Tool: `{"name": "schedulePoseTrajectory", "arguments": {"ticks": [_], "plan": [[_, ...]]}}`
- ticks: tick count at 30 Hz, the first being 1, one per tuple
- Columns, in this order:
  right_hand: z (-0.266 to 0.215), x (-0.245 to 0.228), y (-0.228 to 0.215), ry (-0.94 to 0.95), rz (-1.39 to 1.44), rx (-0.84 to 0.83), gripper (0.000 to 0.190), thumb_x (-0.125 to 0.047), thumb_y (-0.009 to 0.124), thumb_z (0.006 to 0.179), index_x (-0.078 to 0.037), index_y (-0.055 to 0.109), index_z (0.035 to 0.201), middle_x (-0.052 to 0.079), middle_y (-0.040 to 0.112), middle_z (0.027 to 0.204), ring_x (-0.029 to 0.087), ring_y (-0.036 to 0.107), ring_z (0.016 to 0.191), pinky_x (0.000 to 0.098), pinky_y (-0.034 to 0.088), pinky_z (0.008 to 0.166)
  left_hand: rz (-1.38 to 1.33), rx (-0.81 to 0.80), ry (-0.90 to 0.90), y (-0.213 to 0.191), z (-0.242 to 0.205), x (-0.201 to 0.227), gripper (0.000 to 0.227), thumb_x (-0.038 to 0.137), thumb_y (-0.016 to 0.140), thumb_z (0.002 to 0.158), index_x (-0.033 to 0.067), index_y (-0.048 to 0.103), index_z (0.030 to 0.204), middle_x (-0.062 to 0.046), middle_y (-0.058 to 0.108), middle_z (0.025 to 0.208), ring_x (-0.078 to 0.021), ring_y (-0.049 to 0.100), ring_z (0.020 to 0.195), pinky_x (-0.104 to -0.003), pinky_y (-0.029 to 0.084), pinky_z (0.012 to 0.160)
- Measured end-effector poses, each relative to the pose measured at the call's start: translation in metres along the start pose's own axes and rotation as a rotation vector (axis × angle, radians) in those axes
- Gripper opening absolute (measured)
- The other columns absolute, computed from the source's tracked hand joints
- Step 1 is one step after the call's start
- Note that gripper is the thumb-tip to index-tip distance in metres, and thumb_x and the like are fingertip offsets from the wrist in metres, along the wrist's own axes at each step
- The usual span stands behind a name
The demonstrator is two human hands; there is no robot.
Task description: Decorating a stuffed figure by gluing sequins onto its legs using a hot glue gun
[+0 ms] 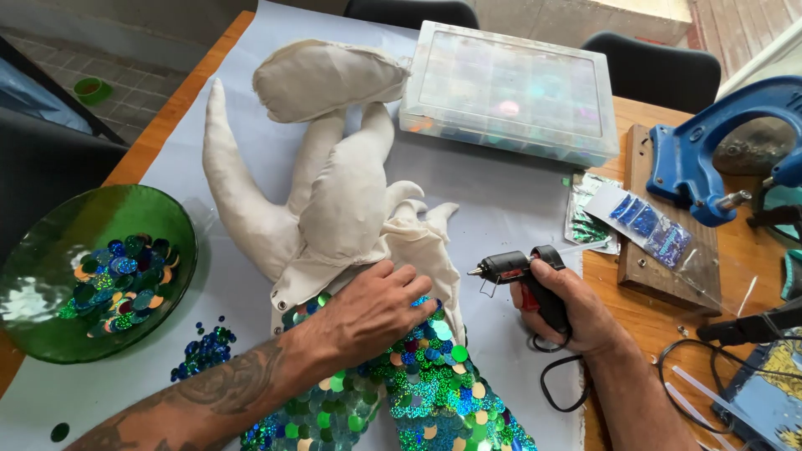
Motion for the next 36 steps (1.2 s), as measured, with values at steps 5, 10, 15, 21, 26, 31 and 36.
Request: {"name": "schedulePoseTrajectory", "arguments": {"ticks": [5, 10, 15, 21, 26, 31, 36], "plan": [[0.003, -0.013, 0.007, -0.057, 0.127, -0.027, 0.065, -0.036, 0.034, 0.112, 0.017, 0.06, 0.085, 0.017, 0.049, 0.037, 0.014, 0.037, 0.017, 0.0217, 0.029, 0.023, -0.478, -0.159, -0.217, -0.016, -0.005, -0.02, 0.046, -0.008, 0.041, 0.086, 0.0134, 0.067, 0.118, -0.008, 0.052, 0.097, -0.027, 0.053, 0.084, -0.037, 0.045, 0.07], [0.002, 0.003, -0.014, -0.094, 0.242, 0.006, 0.059, -0.035, 0.035, 0.113, 0.015, 0.06, 0.095, 0.024, 0.055, 0.052, 0.014, 0.039, 0.018, 0.0225, 0.03, 0.022, -0.567, -0.137, -0.337, -0.002, -0.012, -0.026, 0.059, -0.016, 0.036, 0.082, 0.0154, 0.067, 0.122, -0.006, 0.05, 0.095, -0.0254, 0.051, 0.081, -0.037, 0.047, 0.068], [0.002, 0.002, -0.008, -0.064, 0.186, -0.04, 0.07, -0.039, 0.029, 0.113, 0.019, 0.06, 0.089, 0.015, 0.045, 0.036, 0.015, 0.036, 0.016, 0.0235, 0.027, 0.025, -0.253, -0.024, -0.21, 0.009, -0.013, -0.011, 0.048, -0.008, 0.04, 0.089, 0.025, 0.07, 0.107, -0.004, 0.045, 0.089, -0.022, 0.046, 0.077, -0.038, 0.044, 0.064], [0.002, -0.001, -0.002, -0.049, 0.179, -0.079, 0.075, -0.045, 0.026, 0.113, 0.018, 0.058, 0.088, 0.014, 0.041, 0.031, 0.014, 0.03, 0.016, 0.0243, 0.024, 0.027, -0.522, -0.233, -0.388, 0.001, -0.018, -0.02, 0.066, -0.015, 0.031, 0.088, 0.0209, 0.064, 0.133, -0.005, 0.048, 0.096, -0.0194, 0.047, 0.083, -0.034, 0.047, 0.072], [-0.001, -0.003, 0.002, 0.029, 0.183, -0.063, 0.067, -0.047, 0.035, 0.109, 0.012, 0.061, 0.09, 0.009, 0.042, 0.038, 0.013, 0.03, 0.021, 0.0254, 0.021, 0.027, -0.417, -0.243, -0.367, -0.013, -0.014, -0.01, 0.062, -0.015, 0.04, 0.088, 0.0182, 0.063, 0.135, -0.009, 0.05, 0.095, -0.0238, 0.05, 0.084, -0.039, 0.049, 0.068], [-0.004, -0.003, 0.008, 0.124, 0.144, -0.047, 0.061, -0.051, 0.043, 0.105, 0.005, 0.062, 0.089, 0.004, 0.037, 0.039, 0.012, 0.027, 0.025, 0.027, 0.015, 0.028, -0.208, -0.2, -0.247, -0.018, -0.014, 0.0, 0.076, 0.034, 0.095, 0.067, 0.0189, 0.062, 0.133, -0.013, 0.054, 0.096, -0.0324, 0.054, 0.09, -0.047, 0.051, 0.068], [-0.003, 0.007, -0.008, 0.095, 0.301, 0.002, 0.048, -0.043, 0.047, 0.108, 0.003, 0.061, 0.105, 0.011, 0.066, 0.092, 0.014, 0.036, 0.03, 0.025, 0.018, 0.027, -0.683, 0.281, -0.585, -0.115, -0.06, -0.04, 0.017, 0.012, 0.076, 0.087, 0.0102, 0.068, 0.101, -0.004, 0.071, 0.096, -0.0182, 0.068, 0.085, -0.032, 0.055, 0.08]]}}
Point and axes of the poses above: each hand's wrist, its own z-axis towards the middle knuckle, its own y-axis out of the palm, x = y × z, the point moved 9 cm from there along z, towards the middle knuckle
